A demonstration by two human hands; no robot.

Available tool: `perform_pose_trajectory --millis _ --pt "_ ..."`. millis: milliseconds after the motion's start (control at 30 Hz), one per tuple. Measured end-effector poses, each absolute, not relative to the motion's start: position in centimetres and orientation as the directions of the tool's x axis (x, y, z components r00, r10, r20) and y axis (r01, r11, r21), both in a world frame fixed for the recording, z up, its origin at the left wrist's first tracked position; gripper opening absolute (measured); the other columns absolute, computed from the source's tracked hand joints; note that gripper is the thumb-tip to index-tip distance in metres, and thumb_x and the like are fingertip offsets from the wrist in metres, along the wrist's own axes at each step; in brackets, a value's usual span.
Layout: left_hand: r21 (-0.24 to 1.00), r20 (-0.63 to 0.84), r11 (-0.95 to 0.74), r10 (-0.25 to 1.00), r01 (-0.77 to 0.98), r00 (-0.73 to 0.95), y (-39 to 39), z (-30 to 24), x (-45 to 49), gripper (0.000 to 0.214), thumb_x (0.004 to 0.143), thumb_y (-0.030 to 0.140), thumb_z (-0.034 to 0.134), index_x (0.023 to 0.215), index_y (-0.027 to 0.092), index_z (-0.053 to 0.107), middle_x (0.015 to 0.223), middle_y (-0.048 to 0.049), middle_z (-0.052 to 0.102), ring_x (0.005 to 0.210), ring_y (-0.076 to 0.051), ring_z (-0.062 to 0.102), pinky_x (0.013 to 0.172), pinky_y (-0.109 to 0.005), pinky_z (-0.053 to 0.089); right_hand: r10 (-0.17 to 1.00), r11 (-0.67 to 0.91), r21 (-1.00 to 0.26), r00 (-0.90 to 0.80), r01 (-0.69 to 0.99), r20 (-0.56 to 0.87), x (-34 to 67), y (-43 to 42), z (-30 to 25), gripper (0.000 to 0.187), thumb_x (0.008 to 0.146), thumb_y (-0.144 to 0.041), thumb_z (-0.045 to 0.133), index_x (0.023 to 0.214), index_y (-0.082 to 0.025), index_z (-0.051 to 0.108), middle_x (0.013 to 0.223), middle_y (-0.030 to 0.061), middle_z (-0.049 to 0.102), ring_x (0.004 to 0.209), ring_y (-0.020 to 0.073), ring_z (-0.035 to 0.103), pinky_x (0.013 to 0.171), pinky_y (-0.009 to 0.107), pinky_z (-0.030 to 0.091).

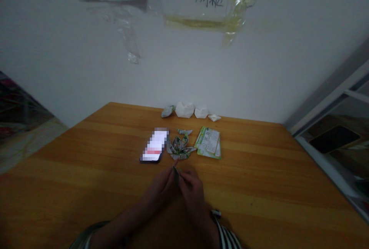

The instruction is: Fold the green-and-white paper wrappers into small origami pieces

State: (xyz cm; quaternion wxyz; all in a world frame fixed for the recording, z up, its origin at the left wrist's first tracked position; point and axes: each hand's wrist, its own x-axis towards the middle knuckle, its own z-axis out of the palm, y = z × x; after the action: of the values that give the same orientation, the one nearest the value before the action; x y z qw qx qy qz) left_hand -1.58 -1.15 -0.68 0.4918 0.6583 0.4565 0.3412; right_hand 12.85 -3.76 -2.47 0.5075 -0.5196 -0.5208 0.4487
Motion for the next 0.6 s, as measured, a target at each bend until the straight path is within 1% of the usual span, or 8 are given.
perform_pose_trajectory --millis 100,167,233,300,400,467,533,600 --pt "0.936 0.006 -0.135 0.929 0.324 0.370 -1.1 -0.9 -1.8 0.050 0.089 0.036 0.044 0.137 0.021 0.040 0.076 -0.0036 0.067 0.064 -0.022 0.058 0.062 -0.032 0.043 0.943 0.203 -0.924 0.188 0.325 0.273 13.5 -3.5 -1.8 0.028 0.086 -0.039 0.054 0.085 -0.021 0.075 0.121 0.0113 0.058 0.115 0.0281 0.048 0.101 0.043 0.035" --pt "0.924 0.018 -0.164 0.921 0.345 0.390 -1.0 -0.6 -1.9 0.050 0.088 0.034 0.045 0.136 0.021 0.038 0.070 -0.0020 0.065 0.060 -0.021 0.057 0.057 -0.030 0.041 0.943 0.215 -0.907 0.165 0.363 0.290 14.1 -3.2 -1.4 0.028 0.087 -0.037 0.052 0.083 -0.020 0.073 0.115 0.0110 0.061 0.110 0.0271 0.051 0.098 0.041 0.037" --pt "0.918 0.030 -0.183 0.917 0.352 0.399 -0.7 -0.1 -2.0 0.044 0.088 0.035 0.045 0.130 0.022 0.045 0.070 -0.0019 0.064 0.062 -0.020 0.056 0.058 -0.029 0.040 0.974 0.162 -0.938 0.103 0.306 0.202 14.7 -2.8 -1.3 0.027 0.087 -0.037 0.051 0.083 -0.019 0.071 0.090 0.0083 0.068 0.087 0.0236 0.060 0.081 0.036 0.047" --pt "0.921 0.031 -0.178 0.919 0.346 0.392 -0.4 0.2 -2.1 0.039 0.089 0.035 0.045 0.126 0.023 0.049 0.071 -0.0012 0.061 0.064 -0.019 0.055 0.058 -0.028 0.040 0.994 0.074 -0.979 0.067 0.188 0.088 15.1 -2.5 -1.3 0.027 0.085 -0.039 0.054 0.082 -0.018 0.071 0.076 0.0054 0.069 0.071 0.0209 0.062 0.067 0.031 0.050" --pt "0.964 0.018 -0.117 0.925 0.239 0.379 0.0 0.1 -2.2 0.040 0.089 0.035 0.047 0.127 0.023 0.044 0.070 0.0018 0.058 0.062 -0.016 0.054 0.057 -0.024 0.041 1.000 -0.011 -1.000 0.018 -0.022 -0.011 15.4 -2.4 -1.6 0.031 0.080 -0.041 0.061 0.100 -0.019 0.070 0.090 0.0058 0.073 0.072 0.0200 0.065 0.065 0.029 0.052" --pt "0.984 0.025 -0.089 0.927 0.154 0.375 0.2 0.0 -2.2 0.032 0.088 0.034 0.050 0.117 0.021 0.050 0.075 0.0009 0.061 0.065 -0.015 0.056 0.058 -0.023 0.043 0.999 -0.038 -0.995 -0.022 -0.094 -0.036 15.5 -2.4 -1.8 0.036 0.078 -0.040 0.064 0.109 -0.021 0.067 0.097 0.0059 0.073 0.073 0.0196 0.066 0.063 0.030 0.053" --pt "0.984 0.050 -0.113 0.920 0.141 0.388 0.4 -0.1 -2.3 0.022 0.087 0.034 0.051 0.101 0.019 0.061 0.083 -0.0029 0.065 0.075 -0.018 0.060 0.067 -0.026 0.047 0.998 -0.048 -0.995 -0.056 -0.093 -0.043 15.6 -2.4 -1.9 0.034 0.077 -0.040 0.065 0.105 -0.021 0.070 0.097 0.0062 0.073 0.074 0.0200 0.067 0.061 0.030 0.054" --pt "0.971 0.082 -0.163 0.911 0.172 0.403 0.4 -0.1 -2.5 0.020 0.085 0.032 0.056 0.096 0.019 0.065 0.097 -0.0064 0.068 0.091 -0.022 0.061 0.081 -0.032 0.047 0.996 -0.039 -0.996 -0.081 -0.085 -0.032 15.7 -2.4 -1.8 0.032 0.074 -0.036 0.069 0.102 -0.021 0.072 0.099 0.0059 0.073 0.081 0.0213 0.067 0.067 0.031 0.055"
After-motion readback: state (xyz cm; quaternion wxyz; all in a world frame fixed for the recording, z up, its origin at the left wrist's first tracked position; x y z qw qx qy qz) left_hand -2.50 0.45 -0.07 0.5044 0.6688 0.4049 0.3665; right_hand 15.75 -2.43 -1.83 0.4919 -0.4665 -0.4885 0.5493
